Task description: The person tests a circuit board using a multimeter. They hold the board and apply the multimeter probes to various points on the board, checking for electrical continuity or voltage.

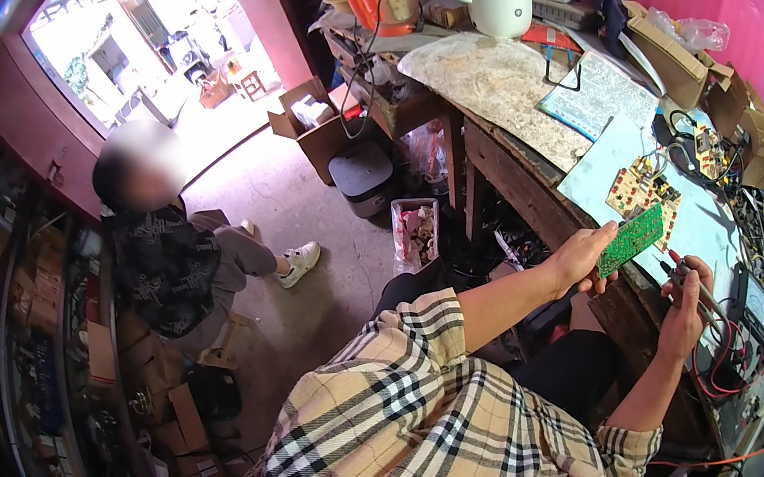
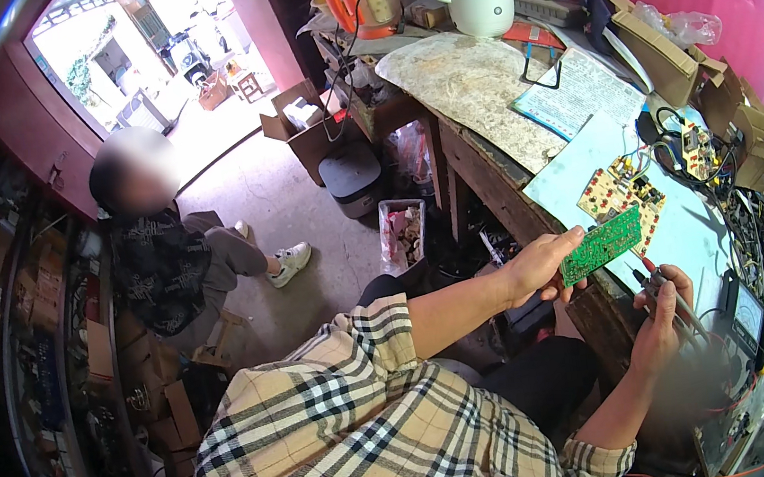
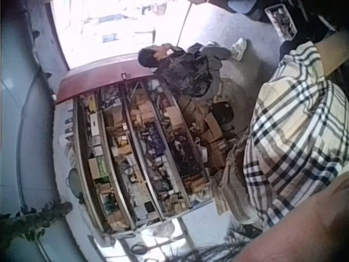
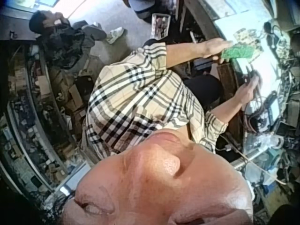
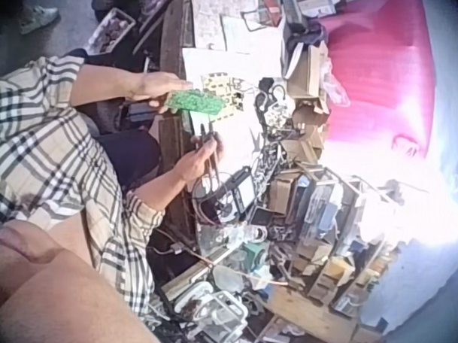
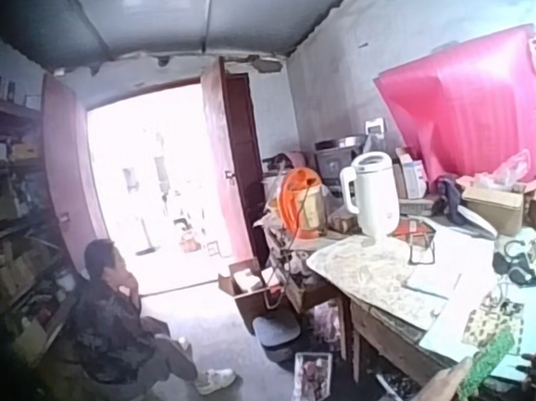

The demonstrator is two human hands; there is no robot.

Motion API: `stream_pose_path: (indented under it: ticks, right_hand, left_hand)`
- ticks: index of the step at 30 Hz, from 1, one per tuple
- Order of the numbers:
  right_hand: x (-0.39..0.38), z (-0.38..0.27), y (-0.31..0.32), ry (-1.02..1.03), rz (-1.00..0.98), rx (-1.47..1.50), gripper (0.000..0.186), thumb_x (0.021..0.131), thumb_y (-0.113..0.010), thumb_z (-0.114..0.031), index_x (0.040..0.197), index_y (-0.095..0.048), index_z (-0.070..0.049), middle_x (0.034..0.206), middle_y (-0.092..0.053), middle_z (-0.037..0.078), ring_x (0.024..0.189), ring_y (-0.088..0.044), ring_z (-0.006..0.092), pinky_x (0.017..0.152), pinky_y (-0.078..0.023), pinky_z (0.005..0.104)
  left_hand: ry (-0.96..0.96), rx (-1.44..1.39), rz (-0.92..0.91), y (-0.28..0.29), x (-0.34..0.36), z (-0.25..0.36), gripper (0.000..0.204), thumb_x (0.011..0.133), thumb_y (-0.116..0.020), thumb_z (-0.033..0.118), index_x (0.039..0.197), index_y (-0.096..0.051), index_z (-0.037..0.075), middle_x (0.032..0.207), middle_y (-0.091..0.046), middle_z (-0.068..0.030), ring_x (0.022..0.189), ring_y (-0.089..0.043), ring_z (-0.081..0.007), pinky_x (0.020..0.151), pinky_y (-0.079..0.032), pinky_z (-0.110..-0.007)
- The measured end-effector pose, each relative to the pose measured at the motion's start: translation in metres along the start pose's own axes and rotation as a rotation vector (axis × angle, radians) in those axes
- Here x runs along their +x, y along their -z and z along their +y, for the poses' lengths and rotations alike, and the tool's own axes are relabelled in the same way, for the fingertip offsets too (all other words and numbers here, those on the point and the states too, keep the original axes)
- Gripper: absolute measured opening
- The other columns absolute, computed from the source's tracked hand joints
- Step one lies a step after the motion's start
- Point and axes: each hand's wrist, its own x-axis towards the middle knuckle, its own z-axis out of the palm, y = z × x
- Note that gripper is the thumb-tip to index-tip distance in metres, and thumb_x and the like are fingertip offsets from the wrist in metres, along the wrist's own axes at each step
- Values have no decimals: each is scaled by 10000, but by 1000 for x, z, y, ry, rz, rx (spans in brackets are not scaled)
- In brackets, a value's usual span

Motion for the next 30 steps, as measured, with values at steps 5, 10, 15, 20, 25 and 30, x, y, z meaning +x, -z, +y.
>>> stream_pose_path:
  ticks: [5, 10, 15, 20, 25, 30]
  right_hand:
    - [-1, -1, -3, 8, -6, -18, 245, 996, -556, -169, 1148, -573, 22, 950, -593, 71, 745, -540, 106, 670, -458, 246]
    - [-1, -1, -1, 57, -48, -55, 234, 985, -564, -146, 1141, -570, 28, 993, -585, 84, 778, -537, 131, 714, -460, 261]
    - [-1, 0, -1, 68, -47, -60, 230, 980, -566, -139, 1136, -568, 30, 986, -580, 85, 789, -534, 138, 721, -458, 263]
    - [-2, -5, -5, 72, -63, -97, 232, 988, -548, -144, 1152, -560, 20, 959, -577, 59, 784, -532, 117, 716, -443, 258]
    - [-4, -3, 2, 125, 5, -206, 202, 955, -569, -106, 1117, -586, 14, 987, -587, 85, 766, -558, 138, 715, -454, 260]
    - [-16, -17, -26, 126, 60, -283, 155, 913, -589, -35, 1067, -590, -12, 932, -602, 45, 807, -554, 103, 739, -458, 256]
  left_hand:
    - [6, -3, 0, -2, 0, 1, 551, 1032, -350, 508, 977, -591, 16, 772, -647, -111, 495, -599, -149, 352, -365, -222]
    - [9, 2, 6, -2, 0, 1, 549, 1031, -353, 507, 983, -592, 15, 772, -647, -115, 498, -604, -152, 351, -363, -222]
    - [11, -6, 5, -3, -1, 3, 551, 1032, -355, 505, 985, -593, 9, 774, -648, -121, 497, -605, -155, 349, -364, -222]
    - [2, -7, 8, -3, -1, 0, 551, 1033, -354, 498, 989, -592, 4, 774, -648, -125, 495, -606, -160, 342, -369, -229]
    - [33, -36, -20, -4, 8, -7, 524, 1032, -366, 491, 999, -596, 22, 772, -663, -139, 501, -618, -169, 339, -367, -235]
    - [86, -100, 41, 2, -3, 5, 496, 1049, -316, 448, 1150, -576, 38, 873, -687, -140, 584, -630, -180, 410, -399, -241]
